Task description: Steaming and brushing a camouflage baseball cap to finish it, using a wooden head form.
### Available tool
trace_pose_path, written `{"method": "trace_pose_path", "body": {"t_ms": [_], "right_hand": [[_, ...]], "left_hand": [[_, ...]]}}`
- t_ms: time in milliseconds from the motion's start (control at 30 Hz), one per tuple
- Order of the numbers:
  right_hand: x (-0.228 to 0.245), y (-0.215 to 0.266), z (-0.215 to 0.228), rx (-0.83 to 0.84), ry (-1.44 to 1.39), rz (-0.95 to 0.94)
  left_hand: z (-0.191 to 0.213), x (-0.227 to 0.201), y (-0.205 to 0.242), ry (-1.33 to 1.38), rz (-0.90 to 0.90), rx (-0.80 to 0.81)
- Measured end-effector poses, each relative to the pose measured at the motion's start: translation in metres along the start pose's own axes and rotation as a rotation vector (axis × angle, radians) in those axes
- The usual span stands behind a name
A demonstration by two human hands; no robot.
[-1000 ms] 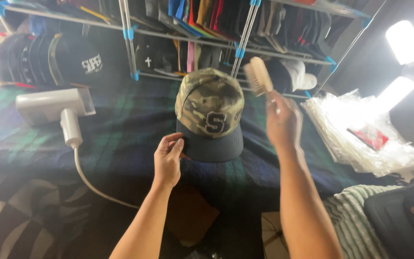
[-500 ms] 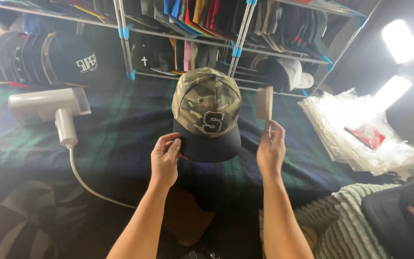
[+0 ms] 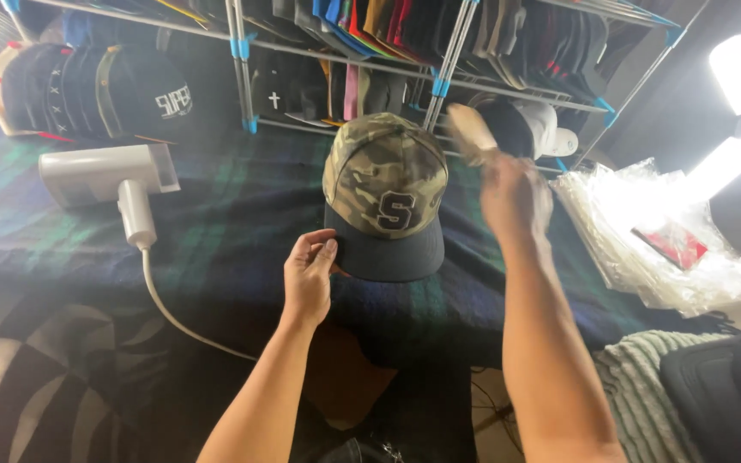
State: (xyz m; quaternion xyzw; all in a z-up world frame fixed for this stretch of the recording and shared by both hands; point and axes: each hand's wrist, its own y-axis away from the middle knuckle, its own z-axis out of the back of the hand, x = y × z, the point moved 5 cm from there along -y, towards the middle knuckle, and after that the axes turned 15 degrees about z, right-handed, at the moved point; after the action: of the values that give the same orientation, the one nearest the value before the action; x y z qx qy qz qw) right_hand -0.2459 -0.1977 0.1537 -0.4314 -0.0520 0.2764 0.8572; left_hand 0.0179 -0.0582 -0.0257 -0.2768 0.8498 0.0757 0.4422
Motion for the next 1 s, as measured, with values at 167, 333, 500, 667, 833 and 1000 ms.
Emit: {"method": "trace_pose_path", "body": {"t_ms": [167,333,500,667,833,1000], "right_hand": [[0.028,-0.044,0.027,0.054,-0.481,-0.009],[-0.015,-0.035,-0.007,0.261,-0.044,-0.137],[0.087,0.032,0.092,-0.420,-0.491,0.150],[0.176,0.064,0.104,-0.475,-0.507,0.513],[0.188,0.066,0.095,-0.356,-0.506,0.560],[0.136,0.080,0.058,-0.451,-0.662,0.173]], "left_hand": [[-0.003,-0.005,-0.002,-0.066,0.045,-0.027],[-0.006,-0.017,0.004,-0.119,0.034,-0.052],[-0.033,-0.061,0.052,-0.425,-0.485,-0.415],[-0.092,-0.081,0.058,-0.066,-0.103,0.025],[-0.104,-0.125,0.014,-0.158,-0.102,-0.038],[-0.143,-0.115,-0.043,-1.176,-0.259,0.062]]}}
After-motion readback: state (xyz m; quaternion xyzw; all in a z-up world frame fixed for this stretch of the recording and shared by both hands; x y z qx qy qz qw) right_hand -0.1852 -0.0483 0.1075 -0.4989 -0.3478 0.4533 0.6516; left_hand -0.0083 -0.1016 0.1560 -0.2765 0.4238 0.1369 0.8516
